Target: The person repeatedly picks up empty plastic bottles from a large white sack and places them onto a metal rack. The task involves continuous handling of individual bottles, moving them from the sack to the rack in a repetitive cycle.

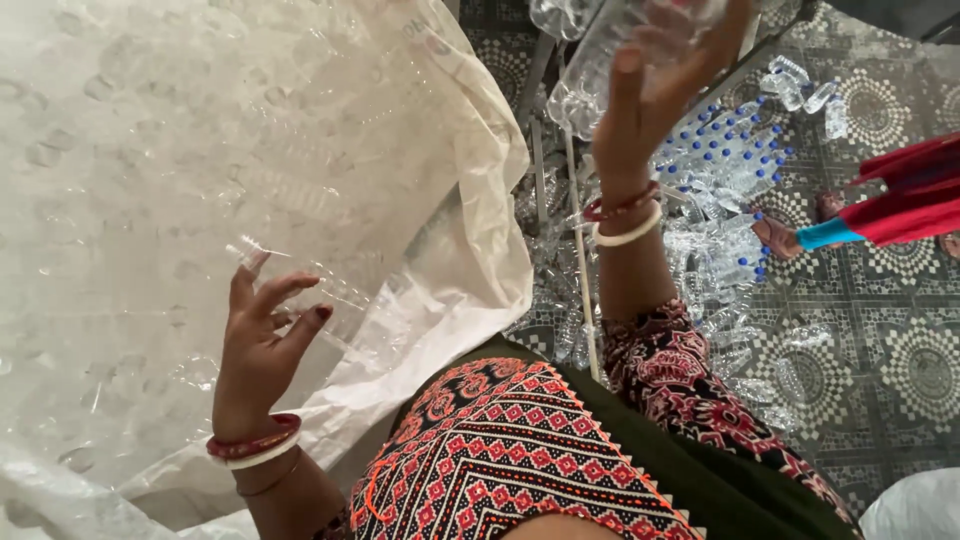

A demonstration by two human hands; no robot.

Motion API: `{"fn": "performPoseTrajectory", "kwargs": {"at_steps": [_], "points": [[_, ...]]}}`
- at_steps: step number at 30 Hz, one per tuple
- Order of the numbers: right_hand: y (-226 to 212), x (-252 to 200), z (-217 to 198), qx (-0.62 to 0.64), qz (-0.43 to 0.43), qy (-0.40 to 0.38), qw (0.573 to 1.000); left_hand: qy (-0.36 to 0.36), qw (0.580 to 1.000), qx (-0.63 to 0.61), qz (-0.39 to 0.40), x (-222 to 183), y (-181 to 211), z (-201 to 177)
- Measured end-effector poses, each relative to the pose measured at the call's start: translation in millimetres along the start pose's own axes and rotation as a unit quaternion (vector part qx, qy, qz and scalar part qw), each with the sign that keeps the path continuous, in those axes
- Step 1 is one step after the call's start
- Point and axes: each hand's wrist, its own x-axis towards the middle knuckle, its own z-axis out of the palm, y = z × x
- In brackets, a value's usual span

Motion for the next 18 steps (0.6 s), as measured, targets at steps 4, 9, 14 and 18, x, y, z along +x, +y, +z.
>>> {"fn": "performPoseTrajectory", "kwargs": {"at_steps": [4, 9, 14, 18], "points": [[41.9, -6.7, 15.8, -0.009, 0.0, -0.035, 0.999, -0.008, 1.0, -0.007, 0.003, 1.9, -3.5, 0.5], [35.4, -6.3, 24.8, -0.167, -0.024, -0.107, 0.98, 0.01, 0.999, -0.009, 0.03, 4.2, 0.2, 8.9], [-93.4, -90.5, 24.4, 0.001, 0.079, -0.513, 0.855, 0.048, 0.995, -0.048, 0.074, 12.3, -3.4, 27.3], [-140.6, -118.8, 27.7, 0.161, 0.144, -0.618, 0.756, 0.012, 0.982, -0.125, 0.144, 14.4, 0.2, 44.1]]}}
